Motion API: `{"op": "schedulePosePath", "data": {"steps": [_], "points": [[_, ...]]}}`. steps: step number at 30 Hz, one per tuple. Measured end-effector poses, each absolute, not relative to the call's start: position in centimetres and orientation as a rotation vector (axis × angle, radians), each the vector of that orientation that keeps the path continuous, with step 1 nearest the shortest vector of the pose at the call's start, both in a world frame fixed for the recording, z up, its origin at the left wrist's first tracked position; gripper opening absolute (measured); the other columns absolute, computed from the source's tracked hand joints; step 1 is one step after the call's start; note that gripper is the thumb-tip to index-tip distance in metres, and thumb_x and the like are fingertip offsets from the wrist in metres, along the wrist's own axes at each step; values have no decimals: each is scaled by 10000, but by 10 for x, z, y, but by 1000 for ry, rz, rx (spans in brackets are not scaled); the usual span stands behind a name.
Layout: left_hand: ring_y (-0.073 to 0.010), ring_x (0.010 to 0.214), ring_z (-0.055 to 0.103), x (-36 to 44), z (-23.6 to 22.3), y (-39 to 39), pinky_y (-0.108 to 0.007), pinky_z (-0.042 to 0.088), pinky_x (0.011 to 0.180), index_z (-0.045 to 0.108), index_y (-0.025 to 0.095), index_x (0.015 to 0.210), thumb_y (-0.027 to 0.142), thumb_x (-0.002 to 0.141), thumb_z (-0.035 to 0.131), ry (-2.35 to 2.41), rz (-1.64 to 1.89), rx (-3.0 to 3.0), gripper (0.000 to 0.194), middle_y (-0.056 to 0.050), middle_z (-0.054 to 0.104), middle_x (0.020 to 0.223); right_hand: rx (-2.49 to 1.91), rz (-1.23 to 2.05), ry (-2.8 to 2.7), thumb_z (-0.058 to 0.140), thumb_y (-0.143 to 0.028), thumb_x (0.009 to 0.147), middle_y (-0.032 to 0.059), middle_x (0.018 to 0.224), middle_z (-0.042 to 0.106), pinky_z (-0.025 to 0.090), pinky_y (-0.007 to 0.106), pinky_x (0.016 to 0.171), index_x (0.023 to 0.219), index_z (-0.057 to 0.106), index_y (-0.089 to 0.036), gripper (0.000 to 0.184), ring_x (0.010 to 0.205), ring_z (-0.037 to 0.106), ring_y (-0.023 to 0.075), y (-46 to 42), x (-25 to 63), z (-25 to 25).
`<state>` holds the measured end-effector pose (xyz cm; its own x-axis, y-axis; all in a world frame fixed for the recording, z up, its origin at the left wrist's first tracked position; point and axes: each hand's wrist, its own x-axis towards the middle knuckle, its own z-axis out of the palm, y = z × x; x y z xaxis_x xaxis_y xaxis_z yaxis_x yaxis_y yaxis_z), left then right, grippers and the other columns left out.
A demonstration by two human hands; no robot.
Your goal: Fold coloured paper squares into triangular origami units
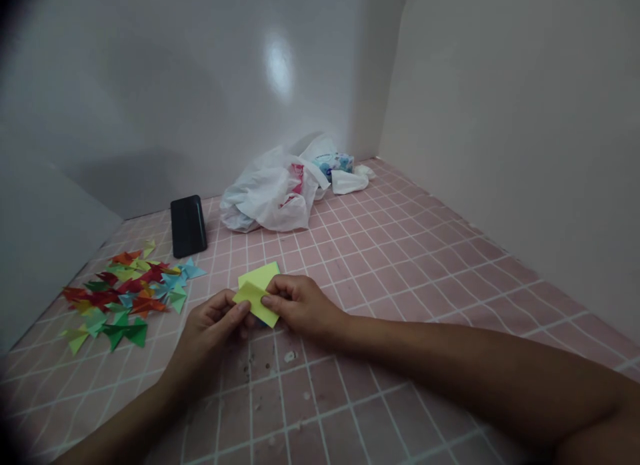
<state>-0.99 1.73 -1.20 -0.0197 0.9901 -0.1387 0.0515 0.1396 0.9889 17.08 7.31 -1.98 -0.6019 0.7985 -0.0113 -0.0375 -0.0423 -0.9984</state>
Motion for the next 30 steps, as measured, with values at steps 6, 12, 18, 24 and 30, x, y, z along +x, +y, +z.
{"op": "schedulePosePath", "data": {"steps": [6, 12, 18, 24, 30], "points": [[-85, 502, 451, -11, -7, 17, -188, 336, 490, 631, 165, 717, 452, 825, 692, 1379, 1067, 1165, 312, 42, 529, 530, -844, 1565, -1832, 634, -296, 801, -31, 621, 490, 315, 243, 561, 650, 536, -168, 221, 597, 424, 99, 75, 170, -19], [-92, 531, 496, -10, -6, 17, -182, 369, 514, 630, 174, 719, 438, 828, 692, 1428, 1169, 1104, 292, 32, 586, 556, -870, 1574, -1576, 619, -313, 813, -44, 658, 480, 309, 238, 547, 761, 541, -179, 164, 597, 414, 97, 80, 170, -20], [-91, 533, 494, -9, -6, 17, -183, 374, 498, 617, 166, 698, 441, 790, 718, 1415, 1073, 1111, 306, 39, 551, 604, -858, 1546, -1552, 589, -321, 856, -66, 632, 429, 287, 231, 505, 775, 493, -193, 180, 531, 373, 82, 82, 172, -19], [-101, 502, 476, -10, -6, 18, -195, 356, 475, 627, 169, 684, 466, 813, 686, 1499, 1107, 1172, 330, 31, 547, 550, -824, 1745, -1511, 509, -452, 942, -56, 563, 485, 294, 209, 459, 759, 505, -185, 324, 473, 408, 72, 79, 173, -19], [-115, 505, 495, -10, -3, 18, -203, 369, 484, 625, 179, 700, 453, 824, 674, 1519, 1104, 1214, 304, 23, 564, 549, -887, 1887, -1436, 628, -309, 848, -52, 583, 572, 331, 179, 423, 783, 535, -178, 173, 421, 448, 49, 77, 170, -17]]}}
